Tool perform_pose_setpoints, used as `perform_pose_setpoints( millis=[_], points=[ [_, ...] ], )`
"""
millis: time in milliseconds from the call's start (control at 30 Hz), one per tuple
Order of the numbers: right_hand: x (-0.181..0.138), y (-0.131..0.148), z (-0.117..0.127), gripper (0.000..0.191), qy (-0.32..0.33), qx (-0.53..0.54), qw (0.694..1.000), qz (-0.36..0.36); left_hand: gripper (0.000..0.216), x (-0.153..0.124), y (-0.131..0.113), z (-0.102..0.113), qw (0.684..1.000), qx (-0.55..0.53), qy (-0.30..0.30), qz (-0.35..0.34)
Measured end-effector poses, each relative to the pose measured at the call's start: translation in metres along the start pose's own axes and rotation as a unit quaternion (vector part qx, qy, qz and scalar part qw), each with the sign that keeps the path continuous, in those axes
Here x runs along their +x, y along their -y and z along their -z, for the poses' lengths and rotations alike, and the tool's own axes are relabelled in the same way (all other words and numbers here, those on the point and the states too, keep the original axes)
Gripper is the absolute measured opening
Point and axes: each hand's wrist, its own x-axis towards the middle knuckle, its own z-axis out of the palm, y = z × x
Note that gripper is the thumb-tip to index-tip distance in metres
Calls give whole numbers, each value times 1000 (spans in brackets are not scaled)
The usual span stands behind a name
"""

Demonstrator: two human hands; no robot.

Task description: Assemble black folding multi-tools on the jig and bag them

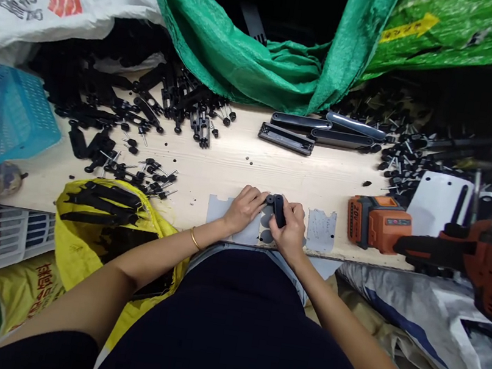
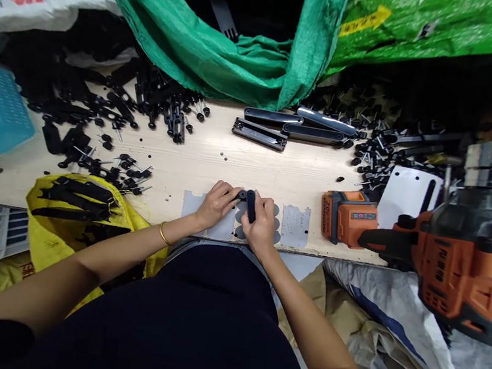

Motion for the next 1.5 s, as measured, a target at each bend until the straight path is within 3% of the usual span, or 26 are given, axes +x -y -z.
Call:
perform_pose_setpoints(
  millis=[133, 267, 400, 533, 800, 967, 1033, 1133, 1233, 1500],
  points=[
    [0, 1, 0, 52, -1, -16, 1000, -5, 24, 12, 2, -1, 995, -43, 27, -86],
    [-1, 2, -1, 56, 0, -23, 1000, 0, 26, 16, -8, -7, 998, -53, -24, -19],
    [-2, 2, -1, 62, -2, -18, 1000, 0, 26, 12, -17, -13, 996, -77, -26, -20],
    [-2, 1, -2, 62, 2, -7, 1000, -2, 27, 7, -26, -20, 993, -75, -72, 56],
    [-3, 3, -3, 57, 20, -39, 999, -7, 25, 5, -26, -23, 992, -83, -70, 65],
    [11, -7, 48, 42, 109, -169, 975, 98, 25, 3, -29, -23, 994, -34, -59, 83],
    [20, -18, 76, 39, 82, -260, 956, 108, 24, 2, -30, -23, 994, -5, -50, 94],
    [33, -38, 107, 41, 43, -388, 918, 63, 26, 1, -31, -23, 993, 17, -42, 105],
    [38, -52, 119, 41, 55, -455, 888, 36, 32, 1, -33, -24, 993, 18, -45, 112],
    [27, -76, 145, 37, 94, -543, 829, 95, 32, 1, -38, -17, 980, 24, -62, 188]
  ],
)
